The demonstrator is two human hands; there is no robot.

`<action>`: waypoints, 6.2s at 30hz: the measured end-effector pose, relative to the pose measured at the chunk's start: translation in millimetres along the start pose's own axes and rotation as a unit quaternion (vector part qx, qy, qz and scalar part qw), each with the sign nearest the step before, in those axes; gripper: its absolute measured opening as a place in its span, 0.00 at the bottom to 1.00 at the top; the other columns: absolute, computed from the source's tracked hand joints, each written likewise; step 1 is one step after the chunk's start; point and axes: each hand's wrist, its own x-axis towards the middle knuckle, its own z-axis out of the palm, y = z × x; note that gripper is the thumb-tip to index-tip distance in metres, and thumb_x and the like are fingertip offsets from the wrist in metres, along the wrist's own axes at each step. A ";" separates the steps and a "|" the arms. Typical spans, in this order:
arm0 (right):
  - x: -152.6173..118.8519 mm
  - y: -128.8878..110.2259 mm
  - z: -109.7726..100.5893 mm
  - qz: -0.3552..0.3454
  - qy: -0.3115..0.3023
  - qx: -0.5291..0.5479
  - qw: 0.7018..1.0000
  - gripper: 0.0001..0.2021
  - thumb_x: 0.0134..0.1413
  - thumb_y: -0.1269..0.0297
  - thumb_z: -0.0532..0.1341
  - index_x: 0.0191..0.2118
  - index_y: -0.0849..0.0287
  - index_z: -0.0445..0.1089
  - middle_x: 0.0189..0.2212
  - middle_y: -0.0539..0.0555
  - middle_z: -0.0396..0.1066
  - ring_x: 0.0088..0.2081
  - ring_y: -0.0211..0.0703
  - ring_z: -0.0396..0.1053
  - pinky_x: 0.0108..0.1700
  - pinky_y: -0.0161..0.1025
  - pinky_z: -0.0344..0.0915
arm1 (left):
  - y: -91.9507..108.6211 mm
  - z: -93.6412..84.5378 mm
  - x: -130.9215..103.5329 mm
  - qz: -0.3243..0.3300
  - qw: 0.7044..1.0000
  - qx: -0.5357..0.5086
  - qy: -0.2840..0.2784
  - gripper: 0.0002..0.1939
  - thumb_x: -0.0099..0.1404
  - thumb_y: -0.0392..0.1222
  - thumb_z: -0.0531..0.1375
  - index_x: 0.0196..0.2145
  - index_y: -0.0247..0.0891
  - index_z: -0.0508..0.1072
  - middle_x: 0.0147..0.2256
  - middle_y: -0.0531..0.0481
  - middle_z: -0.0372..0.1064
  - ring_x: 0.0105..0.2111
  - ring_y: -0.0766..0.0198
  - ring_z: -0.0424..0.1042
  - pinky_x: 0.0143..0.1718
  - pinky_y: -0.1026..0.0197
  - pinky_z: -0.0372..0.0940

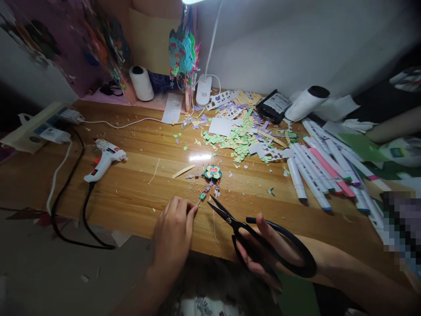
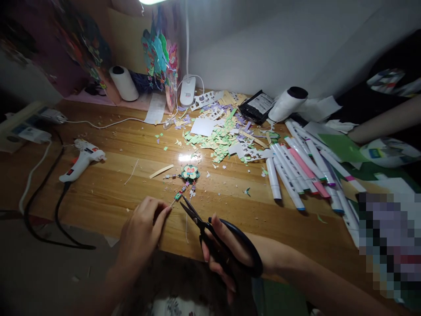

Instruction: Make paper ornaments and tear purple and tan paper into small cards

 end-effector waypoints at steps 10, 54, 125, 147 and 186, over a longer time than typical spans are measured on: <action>14.8 -20.6 13.3 -0.047 -0.040 -0.008 0.998 0.35 0.45 0.30 0.43 0.32 0.62 0.63 0.19 0.47 0.61 0.15 0.29 0.61 0.18 0.30 0.66 | -5.0 0.8 -3.1 0.020 0.988 -0.143 0.061 0.05 0.64 0.40 0.55 0.30 0.39 0.67 0.29 0.53 0.68 0.30 0.65 0.68 0.32 0.64 0.60; 47.3 -18.5 -8.8 -0.101 -0.035 -0.050 0.993 0.35 0.45 0.29 0.39 0.30 0.60 0.59 0.13 0.44 0.58 0.09 0.30 0.55 0.09 0.28 0.59 | -13.4 5.7 3.8 0.029 0.985 -0.153 0.069 0.06 0.65 0.39 0.52 0.33 0.38 0.67 0.31 0.51 0.67 0.33 0.64 0.67 0.35 0.63 0.59; 51.2 -33.4 6.7 -0.159 -0.012 -0.178 0.971 0.39 0.43 0.30 0.31 0.31 0.62 0.59 0.13 0.46 0.59 0.12 0.32 0.59 0.14 0.28 0.59 | -18.6 8.1 3.6 0.010 0.973 -0.215 0.084 0.07 0.66 0.41 0.51 0.34 0.39 0.68 0.32 0.51 0.67 0.32 0.66 0.66 0.35 0.66 0.58; 61.9 -27.2 5.9 -0.163 -0.034 -0.094 0.982 0.41 0.40 0.28 0.30 0.31 0.62 0.60 0.14 0.45 0.59 0.12 0.32 0.60 0.14 0.31 0.63 | -18.0 9.2 1.8 0.002 0.972 -0.218 0.091 0.07 0.65 0.41 0.52 0.34 0.38 0.68 0.31 0.52 0.67 0.32 0.67 0.66 0.35 0.67 0.59; 0.4 -9.3 -13.4 -0.286 -0.124 0.180 0.933 0.44 0.27 0.23 0.40 0.31 0.62 0.62 0.18 0.47 0.60 0.16 0.31 0.62 0.20 0.33 0.68 | 29.9 16.0 4.1 0.035 0.998 -0.057 0.005 0.07 0.66 0.40 0.50 0.30 0.40 0.62 0.30 0.51 0.67 0.31 0.61 0.67 0.33 0.60 0.60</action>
